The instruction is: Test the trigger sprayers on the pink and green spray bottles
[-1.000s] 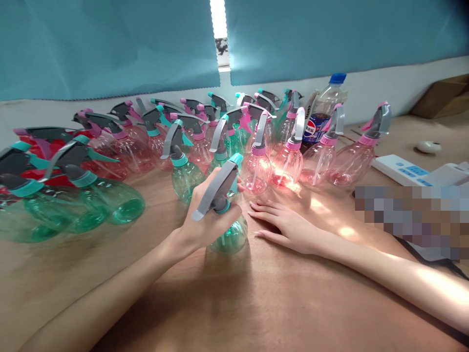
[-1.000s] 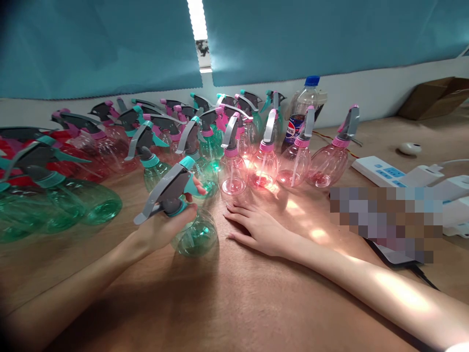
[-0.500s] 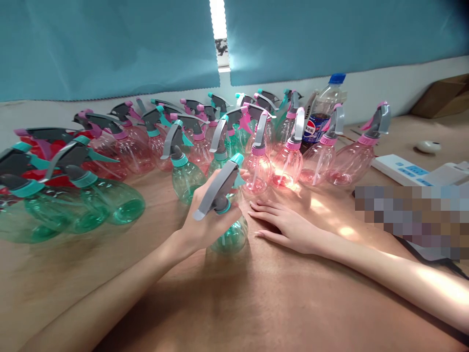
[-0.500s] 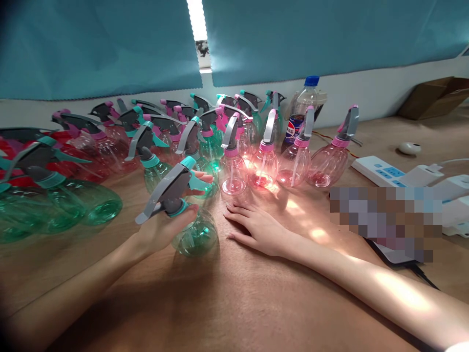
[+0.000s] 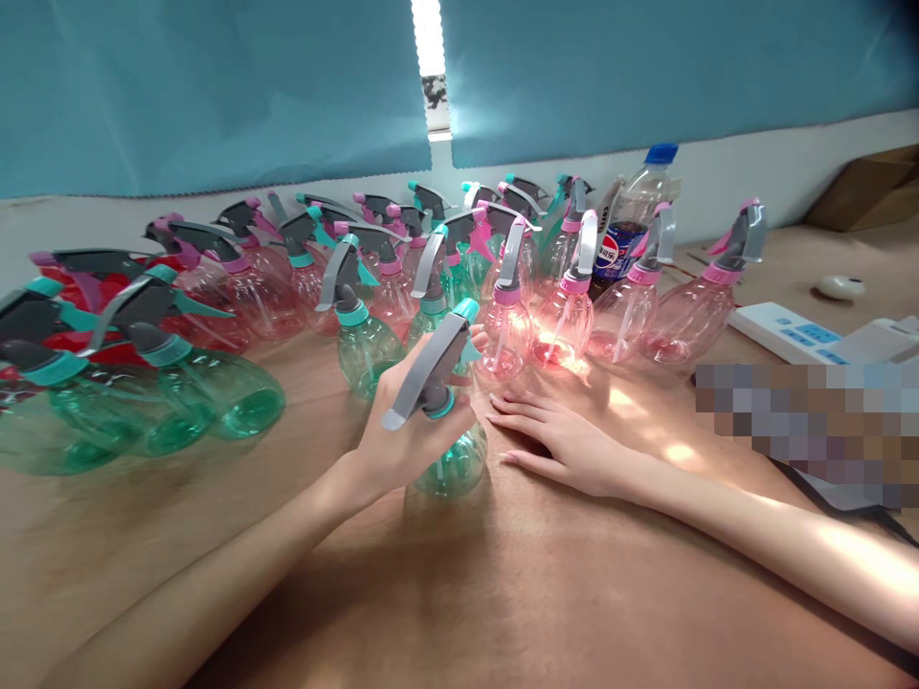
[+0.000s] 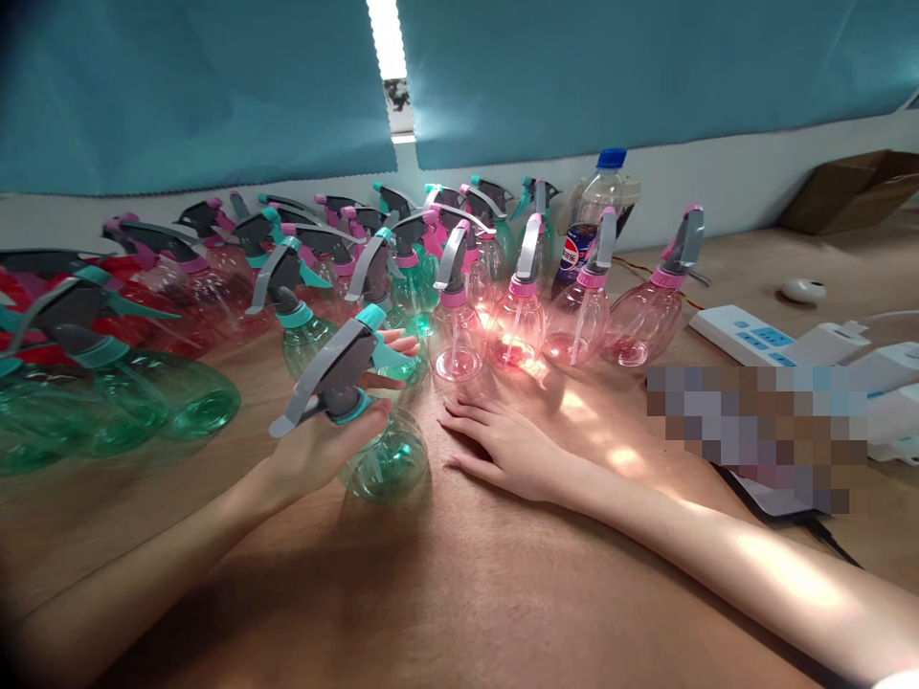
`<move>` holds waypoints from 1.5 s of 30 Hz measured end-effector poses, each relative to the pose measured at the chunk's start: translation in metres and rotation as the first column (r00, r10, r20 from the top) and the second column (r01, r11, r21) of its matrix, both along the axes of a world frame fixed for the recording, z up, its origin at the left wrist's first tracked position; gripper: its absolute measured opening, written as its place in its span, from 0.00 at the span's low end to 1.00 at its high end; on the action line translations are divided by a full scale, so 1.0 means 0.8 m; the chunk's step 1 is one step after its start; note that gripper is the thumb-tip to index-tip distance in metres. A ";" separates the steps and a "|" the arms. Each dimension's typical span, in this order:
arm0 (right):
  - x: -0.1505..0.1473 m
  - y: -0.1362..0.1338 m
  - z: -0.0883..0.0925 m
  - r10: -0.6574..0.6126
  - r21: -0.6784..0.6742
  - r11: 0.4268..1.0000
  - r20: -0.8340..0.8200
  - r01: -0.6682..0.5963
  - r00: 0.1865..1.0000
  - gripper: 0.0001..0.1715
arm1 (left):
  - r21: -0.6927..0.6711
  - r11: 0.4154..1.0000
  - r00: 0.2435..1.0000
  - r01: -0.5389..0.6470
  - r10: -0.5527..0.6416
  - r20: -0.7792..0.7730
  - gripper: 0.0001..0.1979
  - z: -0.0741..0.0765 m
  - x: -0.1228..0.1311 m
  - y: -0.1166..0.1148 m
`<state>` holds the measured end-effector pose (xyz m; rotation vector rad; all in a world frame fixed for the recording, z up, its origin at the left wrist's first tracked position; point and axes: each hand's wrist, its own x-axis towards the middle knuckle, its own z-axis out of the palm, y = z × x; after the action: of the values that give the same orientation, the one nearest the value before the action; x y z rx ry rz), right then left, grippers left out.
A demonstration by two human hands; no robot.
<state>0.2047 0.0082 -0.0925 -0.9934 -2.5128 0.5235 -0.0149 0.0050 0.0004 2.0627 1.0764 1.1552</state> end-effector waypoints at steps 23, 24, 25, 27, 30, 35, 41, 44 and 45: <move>0.000 0.000 0.002 -0.004 -0.002 1.000 0.008 0.004 1.000 0.31 | 0.006 1.000 0.999 -0.001 0.002 -0.040 0.23 0.004 0.002 -0.001; 0.000 0.000 0.002 -0.003 -0.001 1.000 0.019 0.003 1.000 0.32 | 0.007 1.000 0.999 0.000 0.000 -0.044 0.23 0.005 0.002 -0.002; 0.000 0.000 0.003 -0.002 -0.001 1.000 0.027 0.002 1.000 0.32 | 0.005 1.000 0.999 0.001 -0.001 -0.047 0.23 0.006 0.002 -0.002; 0.000 0.000 0.003 0.001 -0.003 1.000 0.036 -0.001 0.999 0.33 | -0.004 1.000 0.999 0.004 -0.004 -0.050 0.23 0.008 0.003 -0.003; 0.000 0.000 0.002 0.002 -0.002 1.000 0.033 -0.001 0.999 0.33 | -0.021 1.000 0.999 0.002 -0.003 -0.045 0.22 0.009 0.003 -0.003; 0.000 0.000 0.001 -0.002 0.003 1.000 -0.004 0.002 1.000 0.31 | -0.016 1.000 0.999 0.005 -0.005 -0.039 0.22 0.008 0.003 -0.003; 0.000 -0.001 0.001 -0.004 -0.008 1.000 -0.008 0.003 1.000 0.31 | -0.022 1.000 1.000 0.020 -0.020 -0.018 0.22 0.009 0.004 -0.003; 0.000 -0.001 0.001 -0.007 -0.009 1.000 -0.025 0.007 1.000 0.31 | -0.013 1.000 0.999 0.021 -0.022 -0.025 0.22 0.010 0.004 -0.004; -0.001 -0.001 0.001 -0.007 -0.007 1.000 -0.028 0.007 1.000 0.31 | -0.012 1.000 0.999 0.020 -0.021 -0.028 0.22 0.010 0.003 -0.004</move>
<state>0.2043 0.0075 -0.0917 -0.9906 -2.4833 0.5404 -0.0121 0.0019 0.0082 2.0821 1.0701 1.1109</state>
